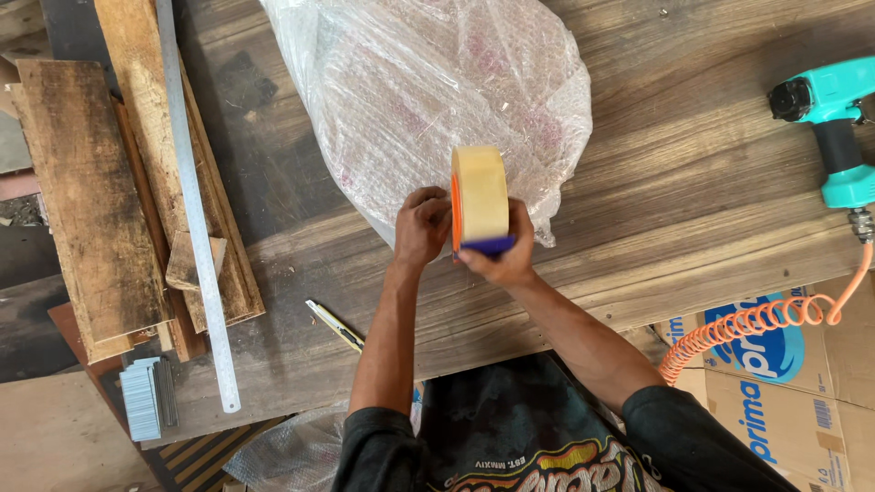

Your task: The person wraps a large object covered in bubble wrap with clear packing tape using a handheld tape dispenser. They repeatedly apply tape along the edges and seams of the bubble wrap to secure it, smoothing each strip with their hands.

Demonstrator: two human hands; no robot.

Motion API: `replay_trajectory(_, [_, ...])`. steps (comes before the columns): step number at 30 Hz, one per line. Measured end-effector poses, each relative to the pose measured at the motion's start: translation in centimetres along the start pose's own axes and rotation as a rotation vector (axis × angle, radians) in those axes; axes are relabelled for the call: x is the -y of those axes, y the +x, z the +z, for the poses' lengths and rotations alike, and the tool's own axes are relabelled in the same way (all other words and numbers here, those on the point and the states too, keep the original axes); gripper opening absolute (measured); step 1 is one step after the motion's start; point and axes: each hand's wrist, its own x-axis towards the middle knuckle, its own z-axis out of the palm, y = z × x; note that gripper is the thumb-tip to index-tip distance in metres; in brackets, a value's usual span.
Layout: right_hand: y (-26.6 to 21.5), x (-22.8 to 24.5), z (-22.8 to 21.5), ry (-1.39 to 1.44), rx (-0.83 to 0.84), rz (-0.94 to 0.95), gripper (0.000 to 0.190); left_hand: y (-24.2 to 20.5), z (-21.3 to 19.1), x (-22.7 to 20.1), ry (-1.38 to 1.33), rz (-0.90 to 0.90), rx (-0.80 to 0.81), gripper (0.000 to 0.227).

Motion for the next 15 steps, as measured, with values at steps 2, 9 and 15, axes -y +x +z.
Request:
replay_trajectory(2, [1.4,0.6,0.9,-0.027,-0.012,0.149,0.075,-0.9,0.0,1.2,-0.028,0.040,0.066,0.015])
replay_trajectory(9, [5.6,3.1,4.0,-0.264,-0.043,0.470,0.061,-1.8,-5.5,-6.0,0.221,0.051,0.464,0.092])
replay_trajectory(15, [5.5,1.9,2.9,-0.212,-0.064,0.564,0.059,-3.4,0.7,-0.2,0.399,0.269,-0.014,0.031])
